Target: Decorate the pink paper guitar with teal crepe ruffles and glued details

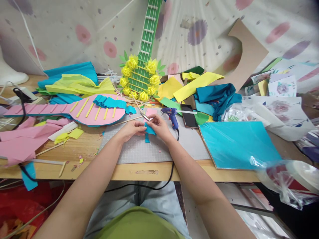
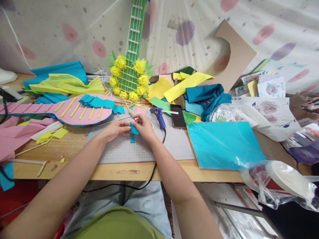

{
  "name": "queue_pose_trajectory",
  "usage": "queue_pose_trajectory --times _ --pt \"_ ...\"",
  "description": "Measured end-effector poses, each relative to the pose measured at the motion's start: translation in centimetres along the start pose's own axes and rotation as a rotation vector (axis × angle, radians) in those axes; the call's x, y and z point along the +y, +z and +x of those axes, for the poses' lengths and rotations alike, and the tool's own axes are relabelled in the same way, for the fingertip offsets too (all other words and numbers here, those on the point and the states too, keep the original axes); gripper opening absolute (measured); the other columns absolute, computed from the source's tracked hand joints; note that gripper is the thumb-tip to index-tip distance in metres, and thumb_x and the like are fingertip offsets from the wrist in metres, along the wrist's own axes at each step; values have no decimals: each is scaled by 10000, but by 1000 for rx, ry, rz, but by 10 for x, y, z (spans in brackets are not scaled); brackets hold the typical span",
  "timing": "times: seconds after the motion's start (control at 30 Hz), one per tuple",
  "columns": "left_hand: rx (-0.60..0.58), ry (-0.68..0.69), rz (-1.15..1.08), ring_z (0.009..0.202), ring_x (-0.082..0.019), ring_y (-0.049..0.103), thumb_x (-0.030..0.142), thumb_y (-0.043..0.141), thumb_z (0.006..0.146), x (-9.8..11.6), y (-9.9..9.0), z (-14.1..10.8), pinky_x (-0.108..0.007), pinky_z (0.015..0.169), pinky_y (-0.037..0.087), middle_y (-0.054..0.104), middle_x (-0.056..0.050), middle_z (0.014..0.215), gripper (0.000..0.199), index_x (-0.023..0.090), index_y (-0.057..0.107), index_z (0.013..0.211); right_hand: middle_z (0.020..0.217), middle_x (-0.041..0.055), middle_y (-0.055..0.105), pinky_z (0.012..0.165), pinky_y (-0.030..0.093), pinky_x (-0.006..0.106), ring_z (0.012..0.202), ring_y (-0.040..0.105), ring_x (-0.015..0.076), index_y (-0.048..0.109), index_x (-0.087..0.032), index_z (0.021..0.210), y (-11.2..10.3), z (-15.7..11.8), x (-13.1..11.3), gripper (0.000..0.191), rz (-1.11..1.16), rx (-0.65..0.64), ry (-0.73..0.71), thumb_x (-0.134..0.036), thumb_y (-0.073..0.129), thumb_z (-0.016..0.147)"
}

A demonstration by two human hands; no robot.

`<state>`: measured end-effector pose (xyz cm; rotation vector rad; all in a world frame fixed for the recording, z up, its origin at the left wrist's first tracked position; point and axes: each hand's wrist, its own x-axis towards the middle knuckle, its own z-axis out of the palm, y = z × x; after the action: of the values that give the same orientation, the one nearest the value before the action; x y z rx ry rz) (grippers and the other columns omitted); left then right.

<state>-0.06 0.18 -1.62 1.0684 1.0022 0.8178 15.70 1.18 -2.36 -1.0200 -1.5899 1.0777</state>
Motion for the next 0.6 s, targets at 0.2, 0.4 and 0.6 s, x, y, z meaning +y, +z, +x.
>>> queue_pose_trajectory --times 0.2,0.4,0.6 --pt "40 25 13 626 -120 603 325 780 499 -3 2 2 -275 633 508 648 -30 686 328 127 649 725 640 -38 511 507 348 236 557 445 97 507 -221 866 -1 0 -3 254 9 -24 30 -360 597 673" --pt "121 70 0 637 -138 608 315 780 484 -3 6 3 -294 631 512 667 -35 706 367 129 680 784 665 -33 520 511 354 232 559 445 92 510 -215 845 -1 1 -4 233 23 -3 0 -363 585 682" --pt "162 126 19 689 -165 614 305 768 493 -4 7 4 -324 680 509 676 -27 706 327 137 700 766 674 -35 513 512 342 227 564 436 90 521 -219 873 -1 1 1 235 -30 10 -6 -388 563 716"
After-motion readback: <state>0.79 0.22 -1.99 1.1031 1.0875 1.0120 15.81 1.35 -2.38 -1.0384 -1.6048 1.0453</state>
